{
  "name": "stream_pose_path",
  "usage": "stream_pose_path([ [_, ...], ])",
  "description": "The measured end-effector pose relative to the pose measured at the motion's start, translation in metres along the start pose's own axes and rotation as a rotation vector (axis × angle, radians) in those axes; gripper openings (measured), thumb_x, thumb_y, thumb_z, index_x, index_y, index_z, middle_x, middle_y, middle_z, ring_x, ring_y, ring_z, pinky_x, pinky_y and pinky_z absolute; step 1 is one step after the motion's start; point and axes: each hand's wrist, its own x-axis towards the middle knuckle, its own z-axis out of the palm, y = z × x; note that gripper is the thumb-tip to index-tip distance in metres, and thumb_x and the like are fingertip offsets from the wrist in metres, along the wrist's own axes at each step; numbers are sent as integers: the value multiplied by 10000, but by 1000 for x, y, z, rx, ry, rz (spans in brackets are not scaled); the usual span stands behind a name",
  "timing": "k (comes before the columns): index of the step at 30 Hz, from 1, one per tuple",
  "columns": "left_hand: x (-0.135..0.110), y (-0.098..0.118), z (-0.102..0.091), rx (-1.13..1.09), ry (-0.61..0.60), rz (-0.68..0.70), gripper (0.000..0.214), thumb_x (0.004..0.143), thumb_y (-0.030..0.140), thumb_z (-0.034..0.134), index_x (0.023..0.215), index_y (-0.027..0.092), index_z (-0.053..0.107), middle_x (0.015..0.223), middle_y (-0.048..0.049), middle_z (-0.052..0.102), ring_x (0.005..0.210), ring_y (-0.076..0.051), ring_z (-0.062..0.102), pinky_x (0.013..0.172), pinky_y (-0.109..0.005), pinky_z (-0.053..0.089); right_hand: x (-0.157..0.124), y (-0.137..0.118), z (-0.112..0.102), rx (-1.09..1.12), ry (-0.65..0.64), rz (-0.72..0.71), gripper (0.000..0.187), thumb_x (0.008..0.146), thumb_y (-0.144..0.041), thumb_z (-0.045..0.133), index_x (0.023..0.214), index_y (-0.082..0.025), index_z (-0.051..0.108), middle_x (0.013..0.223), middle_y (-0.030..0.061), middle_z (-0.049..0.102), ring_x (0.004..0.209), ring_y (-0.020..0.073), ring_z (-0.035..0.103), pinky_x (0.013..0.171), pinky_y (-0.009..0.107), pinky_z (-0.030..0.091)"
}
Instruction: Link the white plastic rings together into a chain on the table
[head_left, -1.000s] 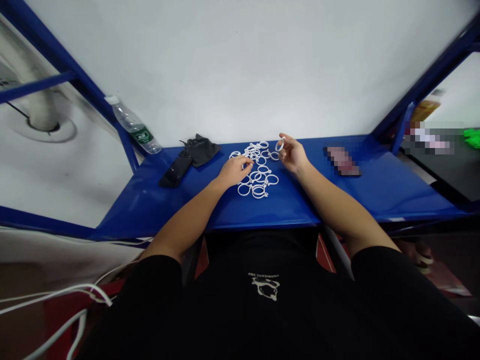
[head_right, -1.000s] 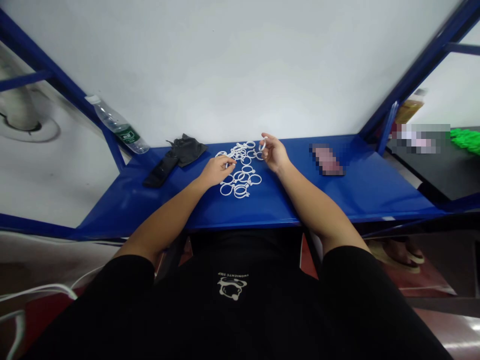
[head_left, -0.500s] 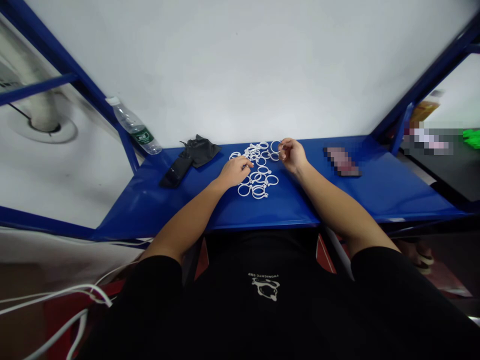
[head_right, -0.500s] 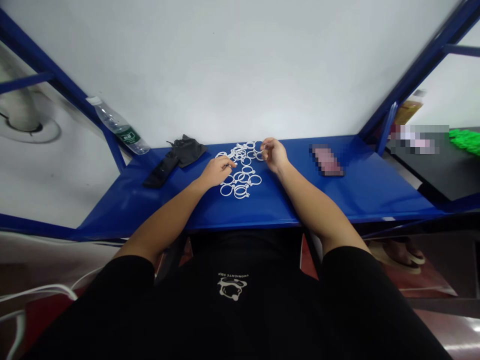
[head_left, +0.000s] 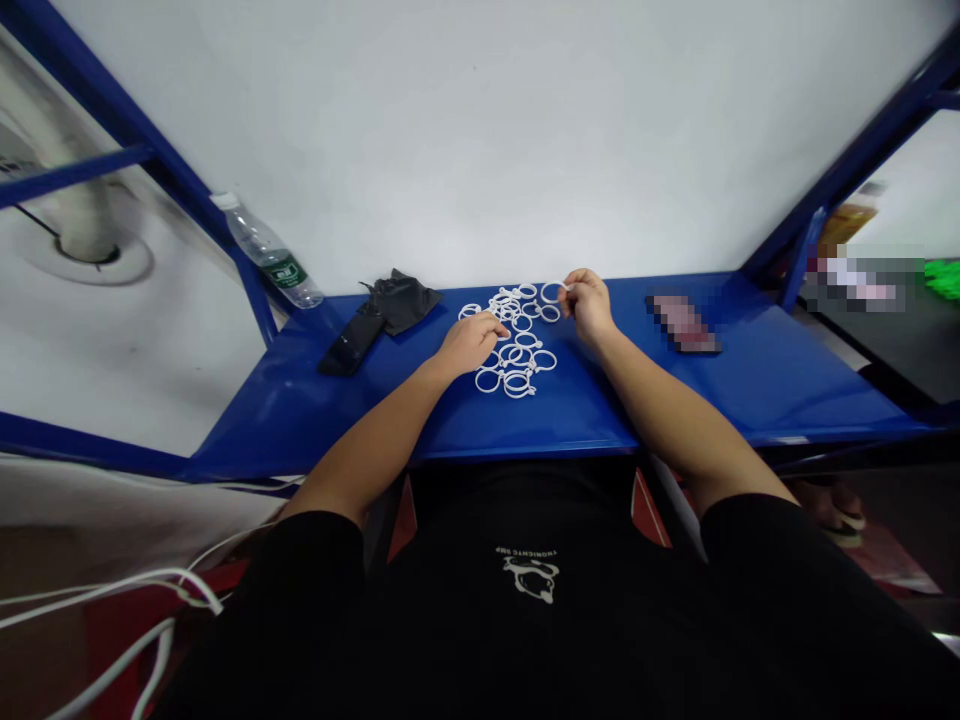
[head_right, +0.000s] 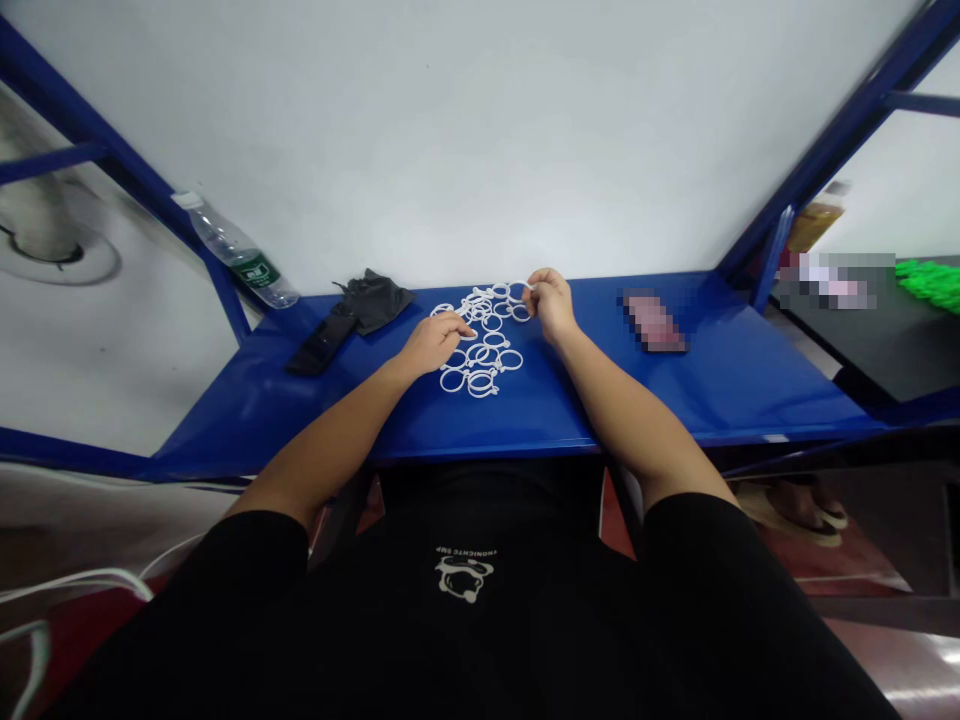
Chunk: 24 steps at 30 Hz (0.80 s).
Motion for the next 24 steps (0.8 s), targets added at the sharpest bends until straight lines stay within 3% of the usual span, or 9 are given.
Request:
stream_pose_path([
  [4, 1, -3, 0, 22, -42, 34, 422, 969, 37, 514, 1061, 236, 875, 1205, -49, 845, 1153, -219, 779, 1096, -386, 612, -20, -9, 5, -457, -284, -223, 340, 842, -354, 619, 1136, -230, 738, 913, 65, 822, 819, 260, 721, 795, 381, 576],
  [7, 1, -2, 0, 34, -40, 42, 413, 955, 28, 521, 1038, 230, 871, 1197, -48, 854, 1151, -228, 785, 1090, -384, 606, -35, -22, 8, -652, -461, -387, 440, 887, -351, 600, 1237, -196, 819, 1024, 89, 870, 902, 270, 772, 891, 382, 573],
  [9, 0, 0, 0, 14, -25, 9, 387, 953, 34, 542, 1058, 218, 866, 1176, -52, 863, 1107, -229, 791, 1047, -370, 606, -40, -30, 9, -713, -503, -451, 463, 945, -386, 576, 1280, -211, 842, 1069, 84, 881, 917, 264, 780, 906, 376, 564],
  [13, -5, 7, -1, -60, -27, -96, 370, 986, 57, 579, 1200, 202, 844, 1029, -42, 860, 847, -189, 762, 855, -328, 584, -38, -35, 4, -765, -469, -472, 461, 1032, -482, 553, 1251, -231, 872, 1067, 82, 886, 926, 264, 776, 900, 377, 559],
  [16, -7, 9, -2, -68, -23, -85, 359, 1041, 91, 581, 1265, 212, 834, 990, -37, 847, 760, -170, 717, 813, -327, 568, -30, -29, 0, -789, -417, -427, 442, 1046, -471, 573, 1231, -214, 881, 1000, 86, 876, 906, 267, 778, 895, 377, 562],
  [20, -2, 2, -3, 3, 88, -21, 287, 1053, 106, 610, 1169, 215, 848, 1216, -75, 840, 954, -197, 754, 957, -355, 604, -18, -18, -4, -898, -341, -328, 400, 1041, -379, 597, 1270, -202, 873, 1138, 114, 885, 1014, 307, 797, 956, 413, 587],
  [24, 4, -16, -7, 100, 195, -137, 264, 1061, 119, 625, 1166, 207, 851, 1327, -101, 796, 1089, -230, 762, 1044, -371, 609, -10, -10, -6, -1018, -288, -186, 454, 1035, -328, 613, 1416, -185, 815, 1286, 142, 866, 1178, 352, 793, 1036, 452, 614],
])
